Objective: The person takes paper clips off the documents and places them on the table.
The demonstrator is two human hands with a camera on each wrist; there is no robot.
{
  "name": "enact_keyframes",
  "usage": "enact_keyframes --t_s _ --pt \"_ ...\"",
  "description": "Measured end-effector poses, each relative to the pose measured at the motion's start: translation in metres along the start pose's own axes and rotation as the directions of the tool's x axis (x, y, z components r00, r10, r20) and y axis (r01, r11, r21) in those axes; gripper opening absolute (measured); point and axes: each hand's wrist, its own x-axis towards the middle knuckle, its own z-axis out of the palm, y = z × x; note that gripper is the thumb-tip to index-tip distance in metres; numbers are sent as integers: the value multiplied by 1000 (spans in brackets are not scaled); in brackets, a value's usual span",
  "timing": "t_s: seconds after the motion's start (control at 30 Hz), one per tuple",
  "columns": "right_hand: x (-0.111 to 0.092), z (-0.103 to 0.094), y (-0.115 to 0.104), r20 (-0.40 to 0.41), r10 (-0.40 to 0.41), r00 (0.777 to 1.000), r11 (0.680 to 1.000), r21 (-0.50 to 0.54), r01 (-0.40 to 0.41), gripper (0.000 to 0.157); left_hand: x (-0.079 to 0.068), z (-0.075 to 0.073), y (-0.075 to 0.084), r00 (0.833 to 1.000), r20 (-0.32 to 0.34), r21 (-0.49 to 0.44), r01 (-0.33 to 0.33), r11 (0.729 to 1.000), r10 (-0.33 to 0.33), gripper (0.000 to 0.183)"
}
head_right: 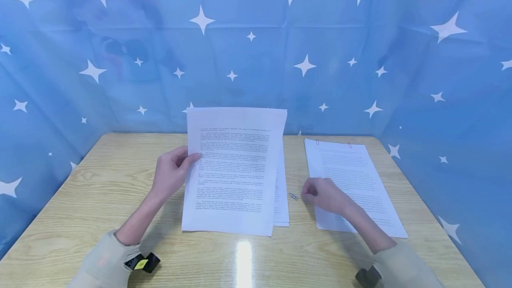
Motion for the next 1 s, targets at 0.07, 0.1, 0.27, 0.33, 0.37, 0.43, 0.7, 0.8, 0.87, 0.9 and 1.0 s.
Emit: enact_keyframes --t_s 0.07,0.1,0.27,0.33,0.37,0.43,0.7,0.8,0.87,0.9,1.0 --pt "-1 0 0 16 -3 1000 1000 8 3 6 0 0 -1 1000 1 1 -3 1000 3 10" --pt "-1 0 -1 22 -5 1000 1000 12 5 6 0 0 -1 1000 2 1 -3 1000 3 10" --pt "-3 0 -3 33 -2 999 1000 4 2 6 0 0 -1 1000 3 0 -8 1000 8 11" --pt "-4 -1 -3 32 2 1000 1000 3 -2 6 0 0 -1 1000 5 0 -9 1000 9 11" --pt "-4 -1 -4 30 7 1000 1000 7 -7 6 0 0 -1 1000 6 2 -9 1000 9 11" --pt "-5 -2 -4 24 12 1000 1000 10 -13 6 0 0 -1 1000 8 3 -8 1000 8 11" --pt "-6 -9 -2 -2 40 999 999 9 -40 5 0 0 -1 1000 4 -2 -5 1000 5 10" --pt "-6 -13 -2 -17 43 999 999 18 -43 5 0 0 -1 1000 3 -7 -5 1000 5 10" --pt "-5 -16 -3 -37 38 999 999 18 -37 5 0 0 -2 1000 4 -10 -6 1000 6 9" --pt "-5 -17 -3 -49 35 998 999 18 -34 5 0 0 -1 1000 3 -10 -7 1000 7 9" --pt "-4 -22 -5 -90 30 995 1000 10 -29 6 0 0 -1 1000 1 -7 -9 1000 9 9"
